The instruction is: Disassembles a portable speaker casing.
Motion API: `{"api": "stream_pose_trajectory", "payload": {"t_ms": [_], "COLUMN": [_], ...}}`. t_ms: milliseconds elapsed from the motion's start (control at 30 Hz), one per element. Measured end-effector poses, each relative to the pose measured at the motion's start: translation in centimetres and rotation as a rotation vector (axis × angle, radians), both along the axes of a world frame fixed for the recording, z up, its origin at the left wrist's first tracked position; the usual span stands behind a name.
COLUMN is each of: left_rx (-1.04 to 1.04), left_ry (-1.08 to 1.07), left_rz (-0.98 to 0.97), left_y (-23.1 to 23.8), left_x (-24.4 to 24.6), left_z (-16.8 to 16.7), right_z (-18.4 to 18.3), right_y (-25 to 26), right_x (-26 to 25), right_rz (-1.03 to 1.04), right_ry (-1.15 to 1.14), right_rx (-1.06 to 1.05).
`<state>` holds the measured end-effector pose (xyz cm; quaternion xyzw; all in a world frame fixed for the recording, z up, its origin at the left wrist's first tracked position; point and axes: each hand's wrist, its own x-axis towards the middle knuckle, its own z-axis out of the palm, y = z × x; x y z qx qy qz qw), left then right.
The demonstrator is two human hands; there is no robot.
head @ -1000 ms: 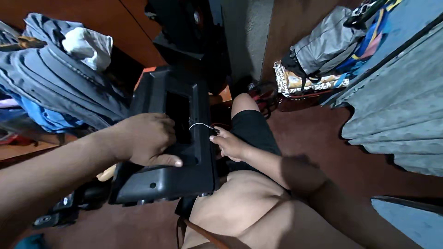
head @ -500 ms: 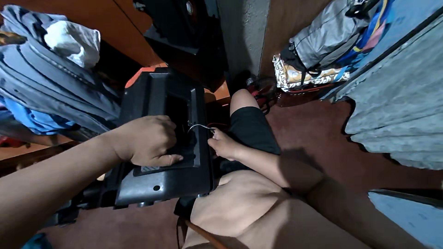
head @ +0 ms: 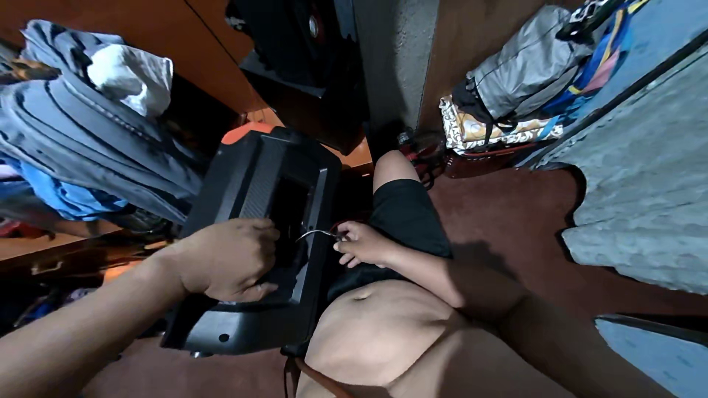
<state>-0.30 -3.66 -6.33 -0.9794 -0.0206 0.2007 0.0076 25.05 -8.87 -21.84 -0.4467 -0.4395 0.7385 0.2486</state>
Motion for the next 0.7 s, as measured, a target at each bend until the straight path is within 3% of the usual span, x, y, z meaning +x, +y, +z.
{"api": "stream_pose_trajectory", "payload": {"t_ms": [67,200,400,700], "left_rx": [-0.002,-0.001,0.063,0.026], "left_ry": [0.013,-0.234,-0.289,-0.288], "left_rz": [0.009,-0.024,0.02,0.002], "left_y": [-1.2,-2.4,-4.5,-5.8], "left_x": [0.2,-2.4,-4.0,-7.5], "left_z": [1.2,0.3,0.7,-0.8], "right_z": [0.3,-0.7,-1.3,0.6], "right_y": [0.7,2.7,6.8,12.2], "right_x": [1.3,2.7,2.1,-0.2], "right_rz": [-0.06,-0.25,-0.357,-0.018], "right_ry": [-0.065,0.052,0.136,0.232], "right_rx": [0.094,0.254,0.244,0.555]}}
